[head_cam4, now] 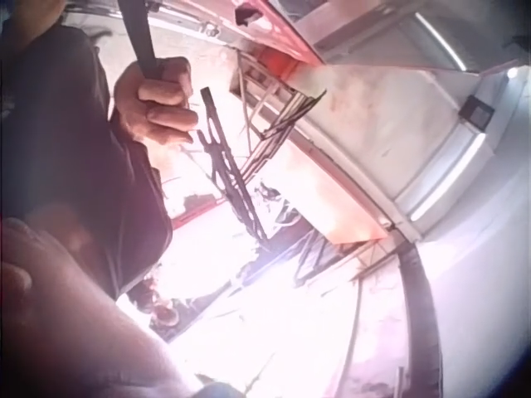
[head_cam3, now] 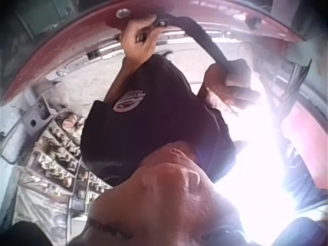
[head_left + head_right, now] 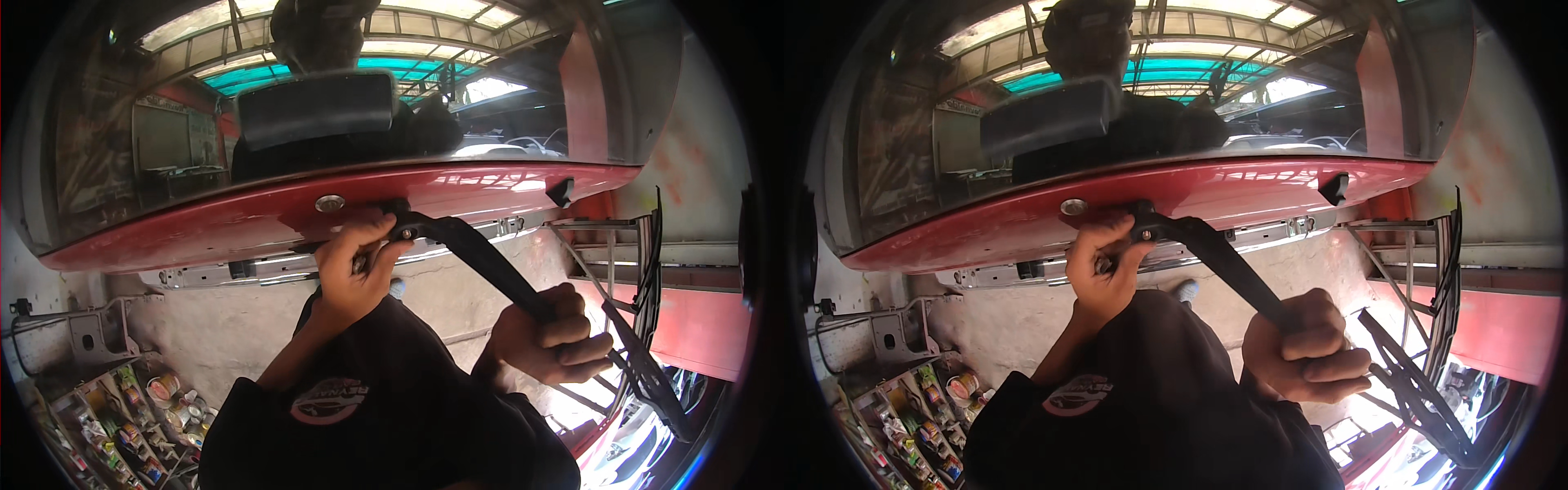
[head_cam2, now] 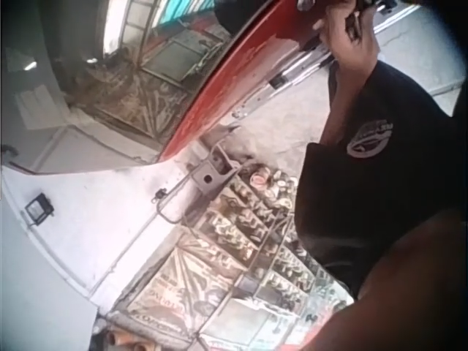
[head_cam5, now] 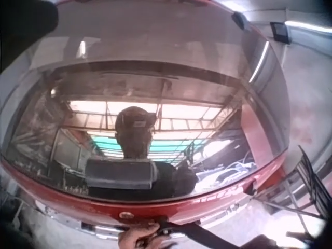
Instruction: Installing a rear window wiper blade onto the arm of a red hatchback vehicle.
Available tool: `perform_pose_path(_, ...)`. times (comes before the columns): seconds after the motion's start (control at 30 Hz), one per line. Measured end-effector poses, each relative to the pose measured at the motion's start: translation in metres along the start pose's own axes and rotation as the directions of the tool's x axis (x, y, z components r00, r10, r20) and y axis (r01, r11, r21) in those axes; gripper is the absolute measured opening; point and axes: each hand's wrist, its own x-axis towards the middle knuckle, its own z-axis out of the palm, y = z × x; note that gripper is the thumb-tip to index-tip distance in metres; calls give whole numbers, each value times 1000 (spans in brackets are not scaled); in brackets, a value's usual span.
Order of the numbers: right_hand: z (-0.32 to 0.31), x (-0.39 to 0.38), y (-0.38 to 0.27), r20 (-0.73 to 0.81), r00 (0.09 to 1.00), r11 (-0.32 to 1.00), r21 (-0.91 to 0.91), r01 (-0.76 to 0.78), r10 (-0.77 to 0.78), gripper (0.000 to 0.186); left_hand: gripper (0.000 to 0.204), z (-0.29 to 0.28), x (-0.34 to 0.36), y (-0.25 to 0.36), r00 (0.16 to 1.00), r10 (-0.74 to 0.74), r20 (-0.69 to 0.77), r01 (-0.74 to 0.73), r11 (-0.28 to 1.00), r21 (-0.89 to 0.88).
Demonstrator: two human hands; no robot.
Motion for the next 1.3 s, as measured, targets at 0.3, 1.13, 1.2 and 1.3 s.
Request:
perform_pose_path(0.3,-6,-13,8,23,980,979,-51,196,-195,44,28,-14,4,-3,988,-2,153,-7,998,58)
perform_pose_path(1.13,12,14,12,292,947,991,3,135,-130,48,20,-4,-21,-10,989,-149,-11,145,975,-169)
perform_pose_path(1.2,3,2,14,257,950,984,24,176,-177,49,21,-8,-15,-7,990,-143,11,142,977,-158)
perform_pose_path(1.3,-14,-12,7,225,963,989,10,147,-145,51,22,-12,-8,-3,978,-178,107,191,973,-129)
